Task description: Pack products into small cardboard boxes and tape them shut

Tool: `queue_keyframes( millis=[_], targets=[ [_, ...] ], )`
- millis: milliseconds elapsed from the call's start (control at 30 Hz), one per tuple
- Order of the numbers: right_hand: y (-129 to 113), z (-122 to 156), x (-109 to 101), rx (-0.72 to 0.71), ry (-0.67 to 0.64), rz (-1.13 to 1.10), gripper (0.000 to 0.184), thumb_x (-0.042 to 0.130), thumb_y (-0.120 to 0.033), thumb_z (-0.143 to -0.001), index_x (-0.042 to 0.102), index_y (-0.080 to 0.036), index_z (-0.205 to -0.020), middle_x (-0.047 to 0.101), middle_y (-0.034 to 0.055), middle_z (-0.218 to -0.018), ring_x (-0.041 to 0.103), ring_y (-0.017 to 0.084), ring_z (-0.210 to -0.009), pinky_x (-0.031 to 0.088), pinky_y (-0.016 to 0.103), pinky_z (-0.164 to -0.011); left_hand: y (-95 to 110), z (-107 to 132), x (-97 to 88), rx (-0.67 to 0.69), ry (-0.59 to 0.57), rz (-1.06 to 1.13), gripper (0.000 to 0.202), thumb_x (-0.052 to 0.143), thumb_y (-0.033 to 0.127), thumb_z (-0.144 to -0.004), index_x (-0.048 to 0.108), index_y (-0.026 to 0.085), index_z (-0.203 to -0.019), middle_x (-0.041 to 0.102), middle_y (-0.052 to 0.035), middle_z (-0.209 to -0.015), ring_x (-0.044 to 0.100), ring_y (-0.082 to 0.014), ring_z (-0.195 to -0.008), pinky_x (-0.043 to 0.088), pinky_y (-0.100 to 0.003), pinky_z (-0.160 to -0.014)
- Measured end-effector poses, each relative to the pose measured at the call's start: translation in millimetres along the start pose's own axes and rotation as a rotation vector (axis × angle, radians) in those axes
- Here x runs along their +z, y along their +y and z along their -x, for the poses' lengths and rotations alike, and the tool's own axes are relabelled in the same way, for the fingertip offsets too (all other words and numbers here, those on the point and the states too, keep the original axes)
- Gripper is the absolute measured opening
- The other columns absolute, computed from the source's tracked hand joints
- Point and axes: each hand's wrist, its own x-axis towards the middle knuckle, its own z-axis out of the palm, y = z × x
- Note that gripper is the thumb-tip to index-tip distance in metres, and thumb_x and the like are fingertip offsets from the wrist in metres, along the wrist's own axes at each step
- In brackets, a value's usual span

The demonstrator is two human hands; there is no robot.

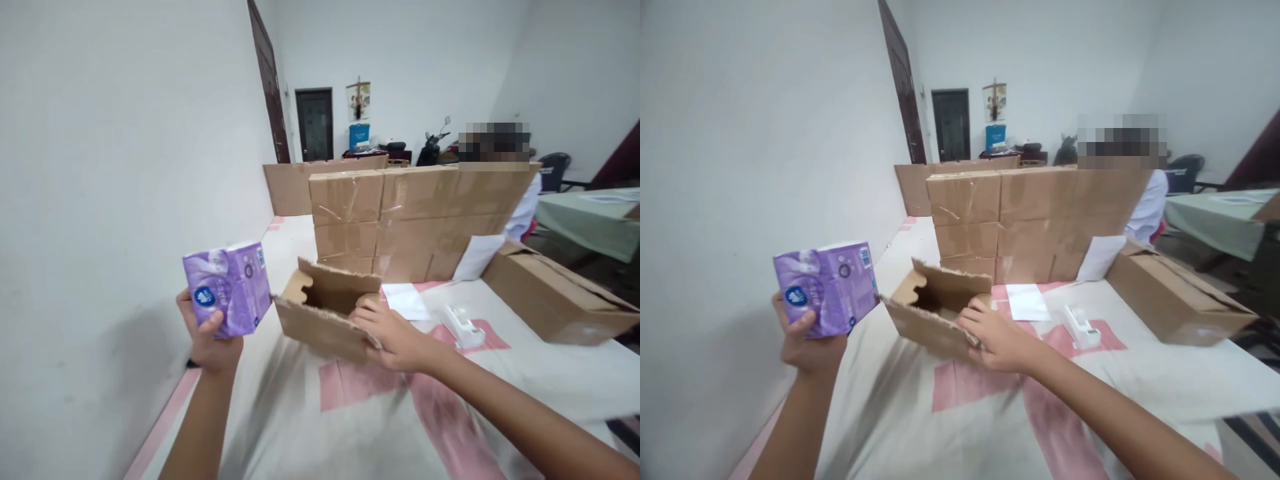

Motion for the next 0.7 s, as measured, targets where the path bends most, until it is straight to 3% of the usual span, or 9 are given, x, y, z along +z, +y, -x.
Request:
queue_keyframes(
  millis=[100, 233, 433, 567, 700],
  targets=[
    [-8.7, 48.8, -1.7, -0.075, -0.009, 0.032, 0.050, 0.056, -0.008, -0.079, 0.062, -0.021, -0.127, 0.063, 0.0130, -0.115, 0.050, 0.030, -0.112, 0.052, 0.045, -0.088, 25.8, 17.8, -2.0, -0.155, -0.091, -0.038, 0.046, 0.070, 0.028, -0.057, 0.058, 0.023, -0.101, 0.053, 0.0009, -0.087, 0.051, -0.0158, -0.078, 0.045, -0.025, -0.069],
    [-8.1, 86.0, 2.0, -0.131, 0.068, -0.002, 0.031, 0.057, -0.011, -0.081, 0.065, -0.019, -0.110, 0.056, 0.0167, -0.129, 0.049, 0.031, -0.127, 0.050, 0.048, -0.099, 47.6, 39.7, 10.4, -0.492, -0.267, -0.096, 0.049, 0.074, 0.031, -0.056, 0.063, 0.023, -0.103, 0.062, -0.0017, -0.092, 0.059, -0.0186, -0.081, 0.049, -0.027, -0.068],
    [16.5, 113.2, 22.7, -0.077, 0.339, -0.152, 0.026, 0.053, -0.006, -0.074, 0.061, -0.021, -0.094, 0.059, 0.0135, -0.124, 0.060, 0.025, -0.112, 0.053, 0.042, -0.093, 40.1, 62.5, 45.2, -0.884, -0.482, -0.220, 0.039, 0.068, 0.040, -0.066, 0.066, 0.017, -0.097, 0.069, -0.0091, -0.087, 0.067, -0.0308, -0.087, 0.055, -0.041, -0.077],
    [24.8, 129.5, 27.6, 0.070, 0.416, -0.064, 0.019, 0.057, -0.013, -0.079, 0.061, -0.020, -0.096, 0.061, 0.0142, -0.119, 0.061, 0.027, -0.108, 0.054, 0.044, -0.089, 35.2, 73.7, 55.0, -0.944, -0.511, -0.236, 0.039, 0.068, 0.041, -0.067, 0.068, 0.016, -0.097, 0.071, -0.0099, -0.086, 0.068, -0.0329, -0.090, 0.055, -0.043, -0.080],
    [26.1, 143.4, 25.1, 0.184, 0.478, 0.028, 0.010, 0.061, -0.021, -0.086, 0.064, -0.020, -0.096, 0.062, 0.0146, -0.117, 0.061, 0.028, -0.106, 0.054, 0.044, -0.088, 36.8, 87.0, 54.7, -0.816, -0.457, -0.257, 0.043, 0.068, 0.038, -0.065, 0.066, 0.018, -0.104, 0.072, -0.0069, -0.096, 0.068, -0.0289, -0.091, 0.055, -0.038, -0.078]
  ],
)
